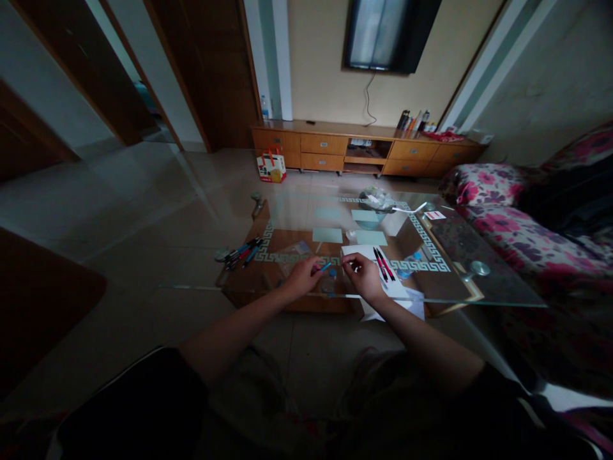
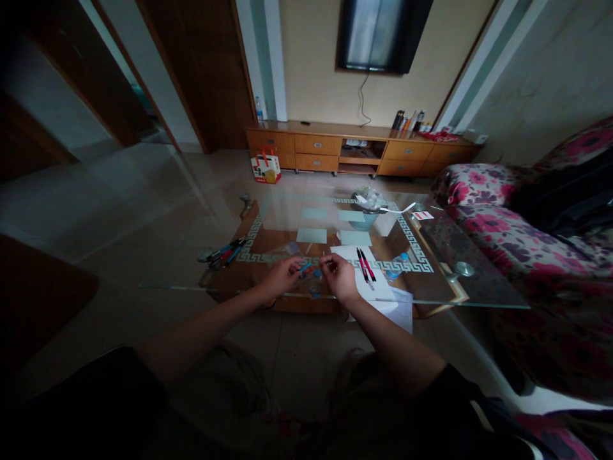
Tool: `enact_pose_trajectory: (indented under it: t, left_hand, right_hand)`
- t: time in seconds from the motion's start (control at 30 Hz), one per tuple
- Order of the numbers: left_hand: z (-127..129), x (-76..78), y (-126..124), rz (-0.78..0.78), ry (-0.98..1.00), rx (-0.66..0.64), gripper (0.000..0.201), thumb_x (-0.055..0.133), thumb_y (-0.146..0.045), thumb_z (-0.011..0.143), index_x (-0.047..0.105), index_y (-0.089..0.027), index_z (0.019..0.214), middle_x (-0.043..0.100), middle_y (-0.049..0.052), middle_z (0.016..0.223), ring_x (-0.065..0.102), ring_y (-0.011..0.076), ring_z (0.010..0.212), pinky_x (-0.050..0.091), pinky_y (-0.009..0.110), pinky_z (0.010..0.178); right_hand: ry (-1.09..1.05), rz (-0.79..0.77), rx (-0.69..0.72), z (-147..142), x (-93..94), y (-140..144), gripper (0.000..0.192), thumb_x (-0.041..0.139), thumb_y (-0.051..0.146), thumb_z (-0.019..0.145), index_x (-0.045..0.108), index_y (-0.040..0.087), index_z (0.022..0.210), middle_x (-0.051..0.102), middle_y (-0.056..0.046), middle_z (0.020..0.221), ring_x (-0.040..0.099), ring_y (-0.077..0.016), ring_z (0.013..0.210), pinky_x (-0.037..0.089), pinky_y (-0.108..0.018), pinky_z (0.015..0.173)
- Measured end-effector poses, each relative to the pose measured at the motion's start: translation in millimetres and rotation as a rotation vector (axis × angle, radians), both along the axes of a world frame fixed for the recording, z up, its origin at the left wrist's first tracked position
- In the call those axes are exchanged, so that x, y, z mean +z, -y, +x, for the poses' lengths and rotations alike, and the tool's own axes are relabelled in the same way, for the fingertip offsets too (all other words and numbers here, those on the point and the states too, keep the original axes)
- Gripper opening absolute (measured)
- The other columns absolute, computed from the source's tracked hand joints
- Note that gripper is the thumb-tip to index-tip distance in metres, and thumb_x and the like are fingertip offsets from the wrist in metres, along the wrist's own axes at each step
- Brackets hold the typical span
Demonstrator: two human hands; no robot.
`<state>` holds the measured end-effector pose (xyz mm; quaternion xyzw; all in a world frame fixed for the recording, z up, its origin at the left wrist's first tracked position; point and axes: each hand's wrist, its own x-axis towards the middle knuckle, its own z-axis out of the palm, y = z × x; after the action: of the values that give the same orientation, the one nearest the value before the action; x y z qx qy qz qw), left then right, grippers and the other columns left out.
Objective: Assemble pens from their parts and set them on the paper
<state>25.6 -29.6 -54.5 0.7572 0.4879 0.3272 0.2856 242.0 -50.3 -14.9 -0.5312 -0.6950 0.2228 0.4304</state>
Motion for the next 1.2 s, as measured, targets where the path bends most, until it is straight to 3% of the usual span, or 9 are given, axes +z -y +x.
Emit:
enact_pose_trajectory:
  t: [0.13,0.4,0.67,0.93,1.2]
  left_hand:
    - [7.1,4.0,3.5,0.005,0.101,-0.001,0.026,0.060,-0.021,0.087,0.066,-0.017,0.112,0.070,0.008,0.101,0.065,0.0182,0.090,0.053,0.030,0.078]
    - [15.5,15.6,13.6,-0.063,0.235,-0.127,0.014,0.055,-0.031,0.092,0.061,-0.018,0.094,0.066,0.003,0.088,0.063,0.0155,0.084,0.050,0.026,0.076]
    - [11.2,15.4,14.7,-0.104,0.220,-0.194,0.018,0.056,-0.031,0.091,0.062,-0.017,0.100,0.070,0.005,0.096,0.064,0.0168,0.089,0.050,0.028,0.081]
    - [10.5,24.8,18.9,-0.045,0.166,-0.264,0.015,0.055,-0.027,0.090,0.064,-0.016,0.094,0.067,0.004,0.090,0.061,0.0153,0.082,0.048,0.025,0.075]
    - [9.7,21.2,16.1,-0.026,0.143,-0.259,0.018,0.055,-0.027,0.091,0.065,-0.016,0.100,0.068,0.005,0.093,0.062,0.0169,0.086,0.049,0.026,0.076]
  right_hand:
    - [-0.115,0.004,-0.048,1.7,2.4,-0.4,0.028,0.060,0.043,0.087,0.070,0.017,0.092,0.073,-0.007,0.087,0.060,-0.0164,0.068,0.049,-0.028,0.067]
    - [-0.178,-0.001,-0.025,-0.5,2.8,3.1,0.031,0.061,0.045,0.088,0.071,0.017,0.093,0.073,-0.006,0.085,0.059,-0.0150,0.064,0.048,-0.027,0.063]
    - [-0.192,0.003,-0.001,-5.9,6.1,7.5,0.035,0.060,0.048,0.088,0.071,0.016,0.097,0.073,-0.007,0.088,0.061,-0.0158,0.067,0.050,-0.029,0.066]
    - [-0.183,-0.018,0.049,-6.7,7.3,9.1,0.030,0.063,0.045,0.088,0.073,0.018,0.094,0.076,-0.007,0.092,0.066,-0.0173,0.070,0.053,-0.029,0.068]
    - [-0.145,-0.018,0.105,-8.0,8.6,9.9,0.026,0.063,0.041,0.088,0.076,0.019,0.093,0.077,-0.006,0.091,0.069,-0.0189,0.075,0.054,-0.031,0.071]
